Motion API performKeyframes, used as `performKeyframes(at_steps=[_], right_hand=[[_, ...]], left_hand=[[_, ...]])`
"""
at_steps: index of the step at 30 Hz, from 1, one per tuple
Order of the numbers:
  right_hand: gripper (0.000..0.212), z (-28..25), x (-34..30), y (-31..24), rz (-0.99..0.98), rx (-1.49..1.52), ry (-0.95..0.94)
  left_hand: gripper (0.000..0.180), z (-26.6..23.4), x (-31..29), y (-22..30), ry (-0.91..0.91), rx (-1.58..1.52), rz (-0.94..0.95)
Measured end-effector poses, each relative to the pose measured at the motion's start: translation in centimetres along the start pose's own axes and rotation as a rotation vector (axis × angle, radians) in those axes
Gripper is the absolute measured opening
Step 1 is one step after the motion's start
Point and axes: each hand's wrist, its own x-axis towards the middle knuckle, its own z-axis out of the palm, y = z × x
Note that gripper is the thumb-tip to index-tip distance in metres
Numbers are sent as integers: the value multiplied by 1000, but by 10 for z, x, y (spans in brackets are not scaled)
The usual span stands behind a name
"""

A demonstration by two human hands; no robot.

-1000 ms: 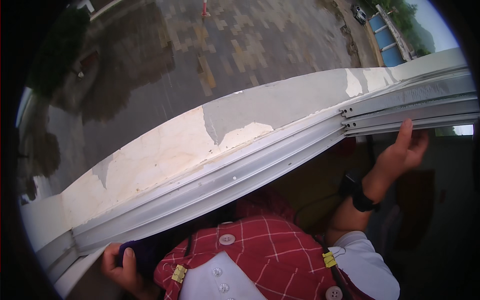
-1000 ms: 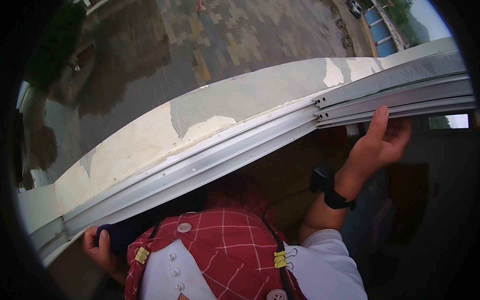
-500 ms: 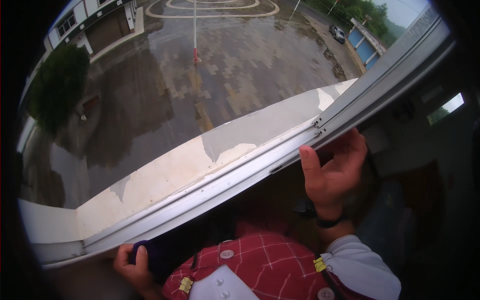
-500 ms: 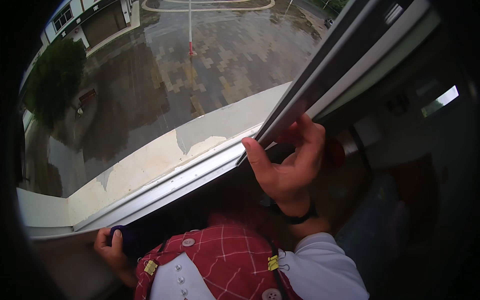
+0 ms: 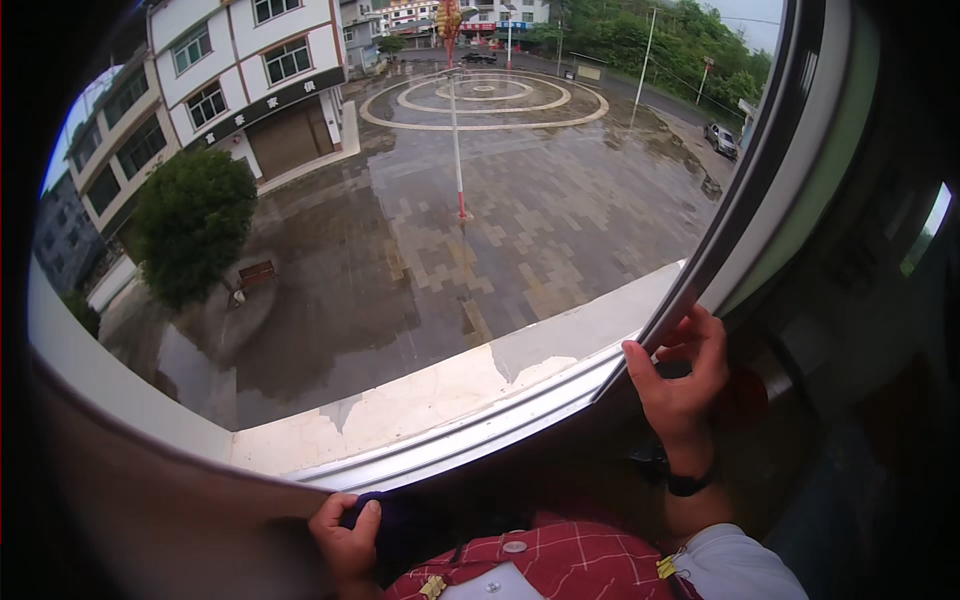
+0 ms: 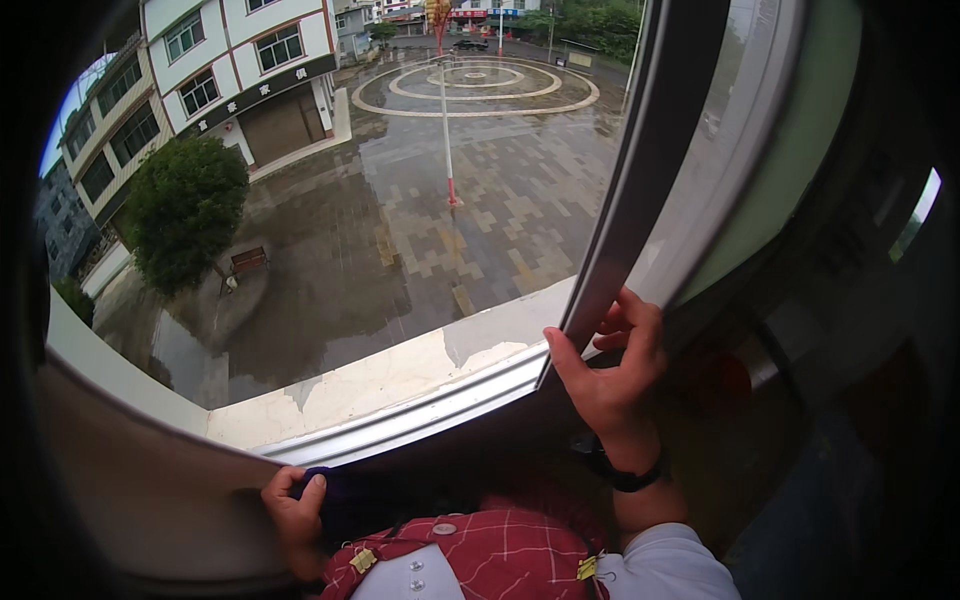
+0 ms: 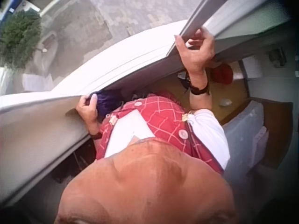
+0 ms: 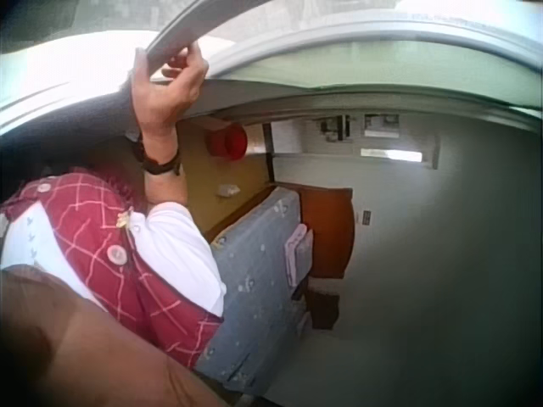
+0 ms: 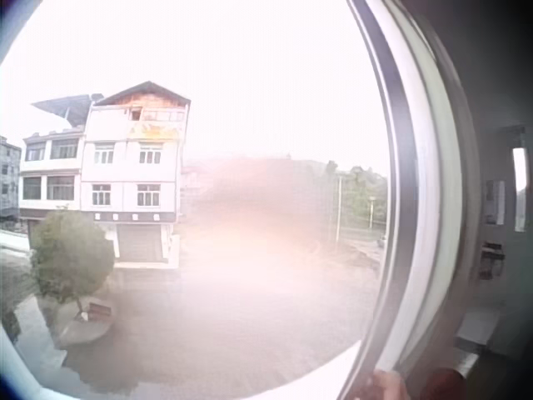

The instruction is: The person wipes the lower track of a sliding window frame with a purple cloth and then slides the window back and forth several times.

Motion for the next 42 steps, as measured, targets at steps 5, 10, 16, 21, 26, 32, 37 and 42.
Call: performKeyframes(at_steps=[5, 10, 16, 21, 26, 32, 37, 42], right_hand=[[55, -15, 14, 31, 137, -83, 106], [52, -33, 30, 78, 115, -111, 117], [45, -54, 51, 99, 161, -177, 67], [46, -60, 54, 105, 202, -171, 52], [46, -61, 58, 112, 182, -149, 84], [61, -58, 62, 91, 150, -658, 211], [60, -38, 76, 19, -352, -878, 92], [36, -26, 120, 32, -598, -1015, -536]], left_hand=[[16, -2, 4, 2, -45, -39, 18], [16, -8, 4, -7, -49, -45, 72], [16, -7, 7, -4, -87, -6, 77], [17, -9, 6, -5, -111, 1, 70], [17, -11, 6, -9, -100, -18, 107], [18, -12, 7, -10, -143, -7, 120], [17, -12, 10, -8, -161, 5, 143], [17, -14, 9, -7, -152, -13, 122]])
